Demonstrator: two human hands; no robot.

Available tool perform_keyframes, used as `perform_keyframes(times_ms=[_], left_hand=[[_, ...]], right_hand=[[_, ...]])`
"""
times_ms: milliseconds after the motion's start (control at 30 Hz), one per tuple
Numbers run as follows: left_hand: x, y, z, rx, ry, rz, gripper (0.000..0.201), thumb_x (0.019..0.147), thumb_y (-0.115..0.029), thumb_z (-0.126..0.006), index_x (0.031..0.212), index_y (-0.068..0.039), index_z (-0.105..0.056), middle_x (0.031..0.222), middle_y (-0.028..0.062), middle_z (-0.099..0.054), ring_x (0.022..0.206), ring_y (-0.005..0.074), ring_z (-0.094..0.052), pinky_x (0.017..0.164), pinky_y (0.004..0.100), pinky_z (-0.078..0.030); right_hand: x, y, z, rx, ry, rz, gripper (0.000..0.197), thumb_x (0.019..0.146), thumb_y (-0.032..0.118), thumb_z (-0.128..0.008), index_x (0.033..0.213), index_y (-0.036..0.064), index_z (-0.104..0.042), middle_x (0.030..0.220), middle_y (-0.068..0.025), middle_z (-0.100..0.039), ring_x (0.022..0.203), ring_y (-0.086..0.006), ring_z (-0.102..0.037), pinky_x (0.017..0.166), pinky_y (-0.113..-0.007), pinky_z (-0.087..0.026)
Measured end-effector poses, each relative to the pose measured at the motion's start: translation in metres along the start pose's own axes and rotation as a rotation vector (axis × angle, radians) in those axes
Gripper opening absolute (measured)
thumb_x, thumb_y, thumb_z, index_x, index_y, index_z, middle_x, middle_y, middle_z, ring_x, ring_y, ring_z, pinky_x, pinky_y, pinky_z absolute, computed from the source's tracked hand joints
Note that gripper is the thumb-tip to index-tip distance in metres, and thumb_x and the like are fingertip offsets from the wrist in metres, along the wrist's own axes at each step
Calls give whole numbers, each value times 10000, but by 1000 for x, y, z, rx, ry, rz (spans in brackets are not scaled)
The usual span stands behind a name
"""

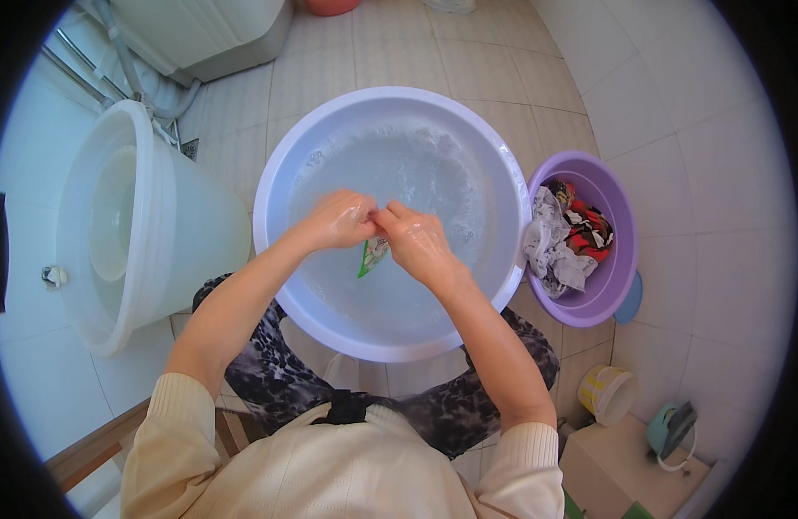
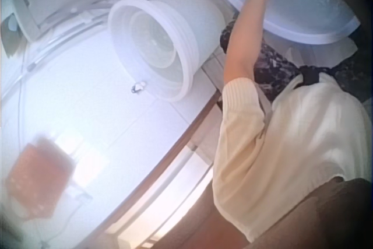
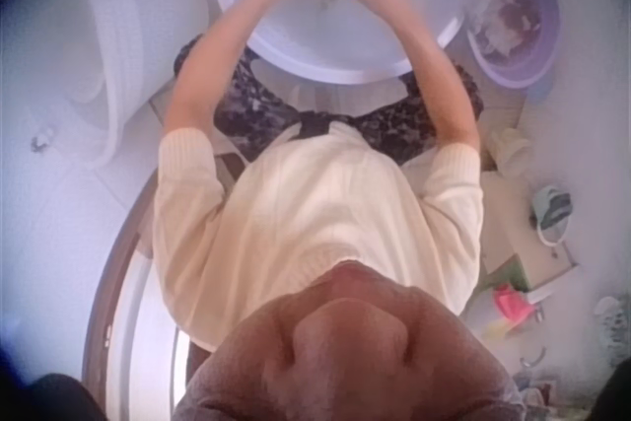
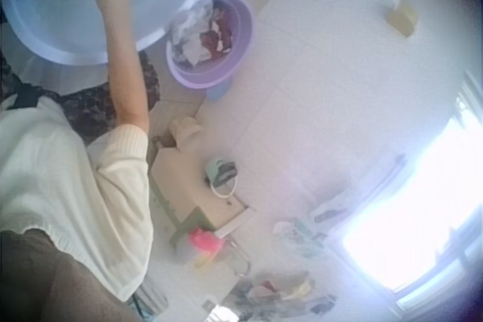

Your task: The person retrieves a packet of laundry detergent from a cabinet and opens it. They then pour the detergent into a washing machine containing clothes. Finally, they dissolve the remaining detergent in a basin of water and pour the mixture into the washing machine.

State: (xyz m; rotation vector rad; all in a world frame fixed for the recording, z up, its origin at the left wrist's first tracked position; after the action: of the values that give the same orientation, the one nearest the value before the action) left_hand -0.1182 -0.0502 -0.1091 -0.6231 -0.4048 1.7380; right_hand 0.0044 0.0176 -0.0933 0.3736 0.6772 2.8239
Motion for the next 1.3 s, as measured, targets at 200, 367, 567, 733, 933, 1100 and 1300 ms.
perform_keyframes(times_ms=[200, 367, 567, 733, 933, 1100, 1300], left_hand=[[11, 20, -27, -138, 263, -77, 171, 634, -160, -540, 655, 6, -574, 592, 173, -548, 537, 289, -523, 498, 371, -397], [11, 21, -31, -201, 265, -95, 155, 637, -151, -543, 671, -3, -576, 601, 167, -552, 553, 288, -528, 505, 366, -399], [12, 20, -34, -51, 259, -92, 163, 666, -175, -539, 728, -33, -588, 662, 142, -577, 649, 301, -557, 567, 383, -427], [19, 18, -33, -167, -97, 9, 275, 694, -210, -588, 891, -28, -530, 747, 140, -566, 731, 300, -546, 610, 377, -427], [2, 0, -52, 186, -30, 227, 786, 634, -229, -683, 1257, -33, -246, 1157, 141, -379, 1116, 296, -346, 795, 550, -344], [5, 0, -58, 113, 95, 336, 961, 570, -247, -734, 1308, -57, -147, 1273, 135, -260, 1227, 301, -200, 859, 653, -254], [1, 1, -65, 236, 190, 298, 1042, 492, -271, -774, 1316, -117, -155, 1336, 135, -175, 1278, 322, -75, 868, 673, -230]], right_hand=[[-11, -11, -19, -45, 130, -27, 74, 681, 174, -630, 723, 127, -592, 630, -27, -562, 589, -232, -561, 498, -349, -430], [-13, -13, -25, -46, 152, -42, 58, 705, 172, -604, 731, 123, -587, 587, -55, -573, 562, -245, -572, 496, -360, -432], [-16, -13, -30, -44, 234, -123, 74, 734, 162, -573, 732, 87, -570, 576, -100, -569, 555, -286, -568, 495, -401, -429], [-15, -30, -39, 90, 137, -481, 103, 753, 161, -553, 761, 58, -559, 569, -110, -578, 524, -275, -568, 477, -378, -433], [-24, -59, -70, 674, 120, -1053, 170, 763, 167, -552, 694, 16, -589, 551, -64, -593, 469, -141, -566, 432, -278, -435], [-34, -62, -103, 806, 33, -1119, 121, 719, 105, -584, 701, -11, -611, 574, -70, -573, 445, -90, -465, 402, -245, -370], [-36, -67, -123, 799, -69, -1115, 99, 715, 103, -600, 714, 7, -621, 632, -48, -584, 574, -78, -481, 513, -248, -390]])
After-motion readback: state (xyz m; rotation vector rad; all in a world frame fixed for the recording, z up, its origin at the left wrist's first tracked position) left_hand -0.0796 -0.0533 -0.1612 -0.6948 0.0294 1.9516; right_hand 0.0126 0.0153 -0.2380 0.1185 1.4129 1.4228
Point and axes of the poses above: each hand's wrist, its own x-axis towards the middle knuckle, its own z-axis out of the back of the hand, y = z × x, the point moved 2 cm from there along x, towards the middle knuckle
